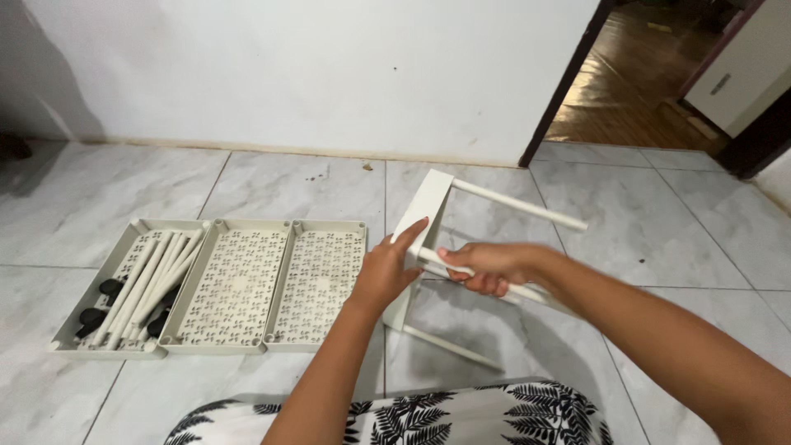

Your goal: The person assembles a white plastic storage unit by inserting rods into perforated panels and connecting them into a frame. They repeatedly adjust the frame and insert additional rods to secure the structure.

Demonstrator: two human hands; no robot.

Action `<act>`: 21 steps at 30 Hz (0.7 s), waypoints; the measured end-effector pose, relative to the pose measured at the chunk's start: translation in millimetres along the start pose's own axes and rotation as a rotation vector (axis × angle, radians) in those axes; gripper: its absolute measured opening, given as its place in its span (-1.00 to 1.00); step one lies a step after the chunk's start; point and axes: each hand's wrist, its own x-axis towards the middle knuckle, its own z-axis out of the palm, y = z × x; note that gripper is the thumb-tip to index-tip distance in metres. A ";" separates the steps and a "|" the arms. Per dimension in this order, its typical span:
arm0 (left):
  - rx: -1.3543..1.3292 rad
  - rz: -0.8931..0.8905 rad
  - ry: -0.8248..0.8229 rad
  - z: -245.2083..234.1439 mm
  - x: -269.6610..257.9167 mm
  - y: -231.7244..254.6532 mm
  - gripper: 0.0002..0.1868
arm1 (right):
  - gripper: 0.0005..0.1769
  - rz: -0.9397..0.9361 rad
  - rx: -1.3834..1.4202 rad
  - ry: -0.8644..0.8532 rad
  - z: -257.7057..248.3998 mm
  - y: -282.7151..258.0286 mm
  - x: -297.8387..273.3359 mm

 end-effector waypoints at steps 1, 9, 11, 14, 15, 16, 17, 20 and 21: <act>-0.017 0.040 0.012 -1.8 -0.7 -1.2 0.06 | -0.37 0.023 0.055 -0.065 -6.1 -2.4 0.9; 0.072 -0.040 0.013 22.8 8.2 2.2 0.08 | -0.39 -0.350 -0.895 1.115 76.2 -14.8 -8.1; 0.082 -0.038 0.012 26.2 11.2 2.4 0.08 | -0.39 -0.325 -0.865 1.067 79.8 -12.1 -6.6; 0.055 -0.039 0.009 23.1 11.9 1.9 0.09 | -0.40 -0.237 -0.810 0.881 64.1 -9.0 0.9; 0.034 -0.045 -0.005 18.6 10.4 0.3 0.08 | -0.40 -0.218 -0.776 0.810 56.9 -10.2 5.3; 0.013 -0.051 -0.019 14.5 9.2 -0.2 0.07 | -0.40 -0.212 -0.675 0.690 48.4 -12.2 9.6; 0.016 -0.050 -0.032 11.1 8.0 0.3 0.08 | -0.41 -0.181 -0.541 0.547 39.7 -14.1 11.7; 0.013 -0.045 -0.037 11.2 5.6 7.6 0.09 | -0.41 -0.017 -0.109 0.074 3.9 -16.5 4.2; 0.014 -0.039 -0.022 10.4 4.0 8.0 0.09 | -0.41 0.035 0.005 -0.041 -2.7 -19.2 3.2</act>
